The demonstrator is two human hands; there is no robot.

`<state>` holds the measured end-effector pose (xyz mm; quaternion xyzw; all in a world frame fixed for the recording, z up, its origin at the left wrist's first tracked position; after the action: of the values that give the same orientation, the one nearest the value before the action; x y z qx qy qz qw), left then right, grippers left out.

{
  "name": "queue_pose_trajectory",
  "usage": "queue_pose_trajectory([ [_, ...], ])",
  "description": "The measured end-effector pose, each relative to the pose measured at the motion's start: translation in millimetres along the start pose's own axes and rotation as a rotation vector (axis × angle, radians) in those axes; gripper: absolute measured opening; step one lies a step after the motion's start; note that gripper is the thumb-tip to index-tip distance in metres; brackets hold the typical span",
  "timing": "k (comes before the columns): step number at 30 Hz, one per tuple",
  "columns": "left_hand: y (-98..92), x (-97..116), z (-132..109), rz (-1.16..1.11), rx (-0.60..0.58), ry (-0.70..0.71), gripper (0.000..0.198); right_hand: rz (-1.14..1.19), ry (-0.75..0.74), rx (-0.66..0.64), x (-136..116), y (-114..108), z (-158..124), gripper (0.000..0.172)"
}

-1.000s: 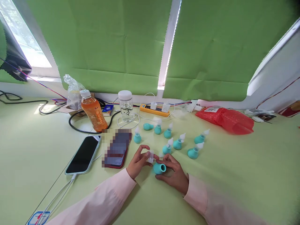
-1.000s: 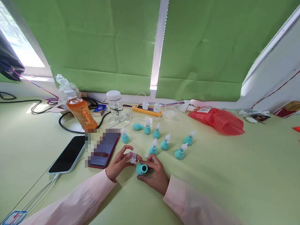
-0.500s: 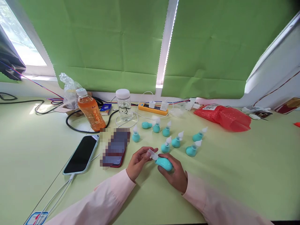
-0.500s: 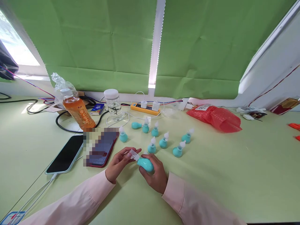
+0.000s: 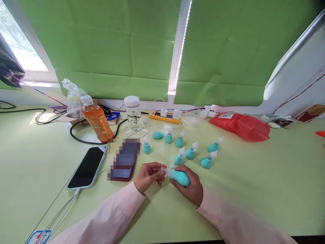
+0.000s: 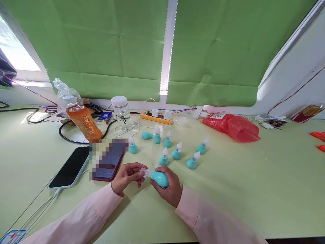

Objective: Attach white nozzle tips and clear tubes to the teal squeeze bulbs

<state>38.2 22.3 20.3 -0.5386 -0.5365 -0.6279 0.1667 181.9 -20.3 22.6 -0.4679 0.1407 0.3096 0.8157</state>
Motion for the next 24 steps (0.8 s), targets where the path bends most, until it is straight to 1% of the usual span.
queue_pose_trajectory([
  [5,2.8,-2,-2,-0.008,-0.01,0.013,0.035,0.002,-0.071,0.025,4,3,-2,0.02],
  [7,3.0,-2,-2,0.041,-0.01,0.047,0.036,0.015,-0.062,0.018,4,3,-1,0.019],
  [10,1.7,-2,-2,0.174,0.009,0.137,0.034,0.06,-0.004,-0.038,4,5,1,0.018],
  [12,1.0,-2,-3,0.238,0.008,0.172,0.034,0.105,0.051,-0.095,2,6,4,0.017],
  [17,3.8,-1,-5,0.309,-0.025,0.186,0.032,0.256,0.233,-0.232,0,5,9,0.02],
  [19,6.0,2,-8,0.36,-0.011,0.218,0.029,0.342,0.284,-0.288,0,5,11,0.022],
  [22,9.7,6,-11,0.444,0.008,0.291,0.026,0.509,0.439,-0.447,1,10,10,0.027],
  [24,13.4,9,-13,0.513,-0.026,0.353,0.023,0.616,0.563,-0.553,2,15,6,0.032],
])
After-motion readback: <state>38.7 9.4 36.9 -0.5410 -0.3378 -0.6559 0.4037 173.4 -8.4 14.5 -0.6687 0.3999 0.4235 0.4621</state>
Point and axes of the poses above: each hand's wrist, its own z-axis towards the middle knuckle, its own y-axis out of the palm, x = y × z, the point moved 4 cm from there along z, towards the middle knuckle, and after that the axes turned 14 degrees about -z, right-handed, at the moved point
